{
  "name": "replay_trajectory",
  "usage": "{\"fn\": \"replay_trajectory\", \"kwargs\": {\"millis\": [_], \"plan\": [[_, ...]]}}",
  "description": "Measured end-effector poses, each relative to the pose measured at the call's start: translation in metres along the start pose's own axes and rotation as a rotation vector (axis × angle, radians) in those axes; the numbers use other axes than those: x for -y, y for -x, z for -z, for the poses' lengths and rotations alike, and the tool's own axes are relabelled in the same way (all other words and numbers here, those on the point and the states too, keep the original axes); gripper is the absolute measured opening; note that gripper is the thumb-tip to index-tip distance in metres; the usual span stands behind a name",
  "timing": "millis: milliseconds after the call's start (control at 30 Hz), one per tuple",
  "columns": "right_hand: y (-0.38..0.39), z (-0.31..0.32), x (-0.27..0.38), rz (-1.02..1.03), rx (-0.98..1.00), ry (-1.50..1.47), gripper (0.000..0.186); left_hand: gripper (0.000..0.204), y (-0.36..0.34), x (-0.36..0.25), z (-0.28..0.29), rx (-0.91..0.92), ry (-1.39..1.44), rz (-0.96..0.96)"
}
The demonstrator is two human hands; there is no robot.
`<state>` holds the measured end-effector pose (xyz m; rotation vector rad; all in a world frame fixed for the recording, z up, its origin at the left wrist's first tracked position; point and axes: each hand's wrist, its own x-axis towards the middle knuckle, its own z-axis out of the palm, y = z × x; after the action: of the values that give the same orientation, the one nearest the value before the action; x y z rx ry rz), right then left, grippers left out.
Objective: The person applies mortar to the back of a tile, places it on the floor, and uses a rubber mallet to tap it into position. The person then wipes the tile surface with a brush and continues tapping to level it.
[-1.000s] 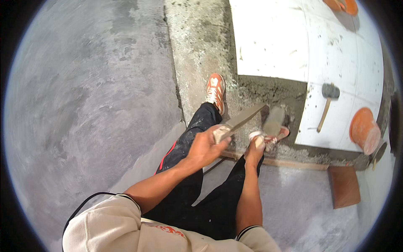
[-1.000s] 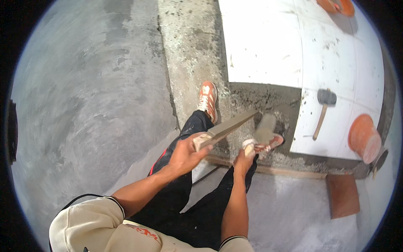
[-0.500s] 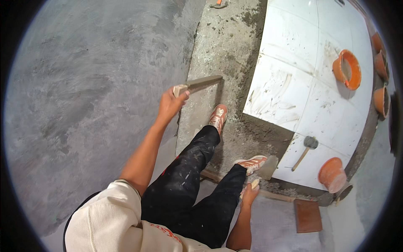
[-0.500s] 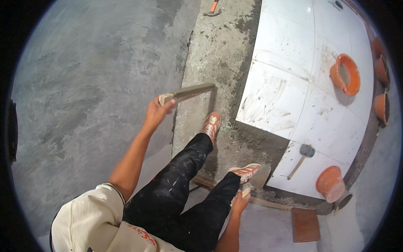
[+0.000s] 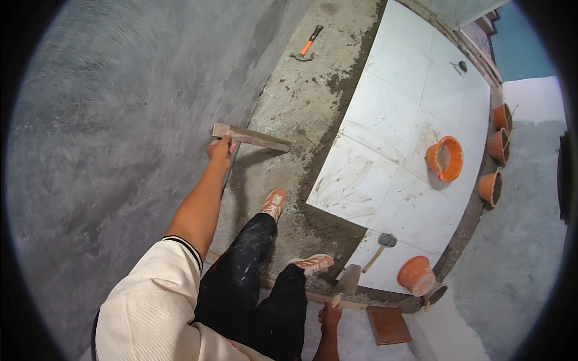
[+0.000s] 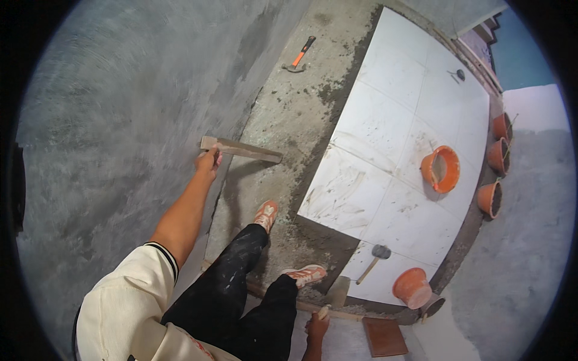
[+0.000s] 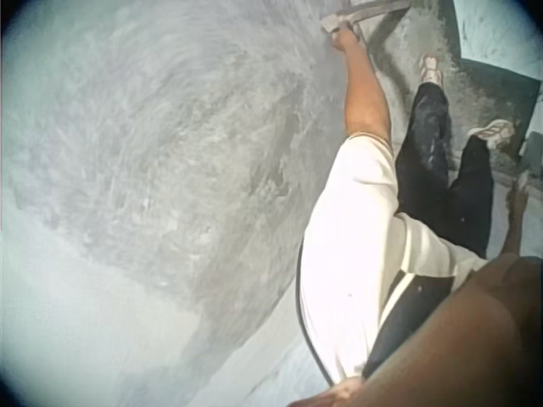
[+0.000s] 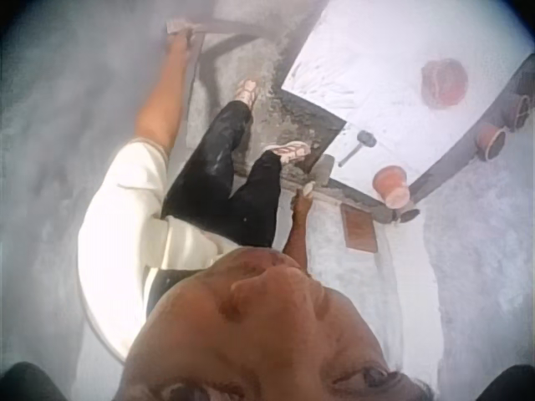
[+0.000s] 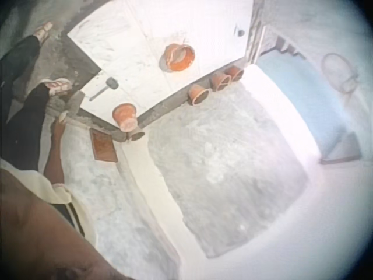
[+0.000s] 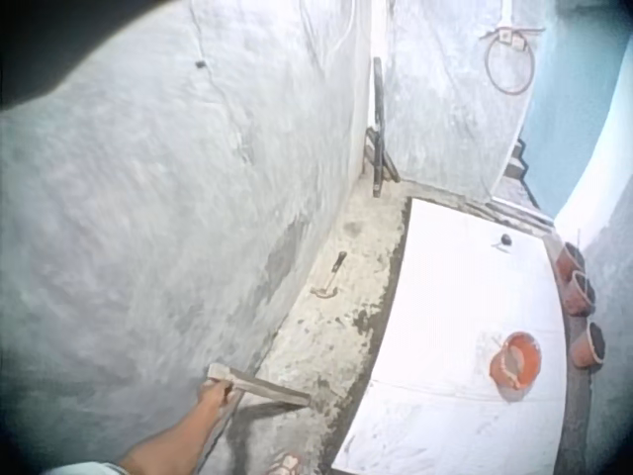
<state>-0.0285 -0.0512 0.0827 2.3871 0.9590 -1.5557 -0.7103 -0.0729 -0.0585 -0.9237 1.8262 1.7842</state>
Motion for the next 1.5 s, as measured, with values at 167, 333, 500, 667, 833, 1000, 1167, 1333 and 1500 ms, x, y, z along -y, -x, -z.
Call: {"fn": "replay_trajectory", "kwargs": {"millis": [167, 333, 500, 667, 833, 1000, 1167, 1333, 1500], "plan": [[0.026, 0.012, 0.02, 0.036, 0.067, 0.0, 0.023, 0.032, -0.009, -0.002, 0.044, 0.006, 0.077, -0.01], [0.026, 0.065, 0.017, 0.181, 0.096, 0.201, 0.026, 0.031, 0.094, -0.018, 0.075, 0.258, -0.476, 0.051], [0.047, 0.133, 0.03, 0.195, 0.122, 0.445, 0.031, 0.085, 0.22, 0.027, 0.18, 0.611, -1.101, 0.224], [0.039, 0.207, -0.006, 0.294, 0.074, 0.443, 0.049, 0.108, 0.38, 0.067, 0.221, 0.962, -1.361, 0.155], [0.078, 0.252, -0.013, 0.292, 0.05, 0.358, 0.037, 0.103, 0.375, 0.091, 0.252, 1.027, -1.376, 0.082], [-0.009, 0.286, -0.09, 0.307, -0.11, 0.196, 0.063, 0.062, 0.442, 0.03, 0.221, 1.138, -1.443, -0.201], [-0.003, 0.268, -0.08, 0.206, 0.043, 0.143, 0.065, 0.054, 0.496, -0.045, 0.237, 0.962, -1.548, -0.401], [0.01, 0.244, -0.05, 0.242, 0.094, 0.148, 0.065, 0.065, 0.508, -0.012, 0.275, 0.872, -1.103, -0.215], [0.025, 0.242, -0.039, 0.236, 0.075, 0.138, 0.066, 0.067, 0.538, -0.058, 0.284, 0.865, -1.24, 0.123]]}}
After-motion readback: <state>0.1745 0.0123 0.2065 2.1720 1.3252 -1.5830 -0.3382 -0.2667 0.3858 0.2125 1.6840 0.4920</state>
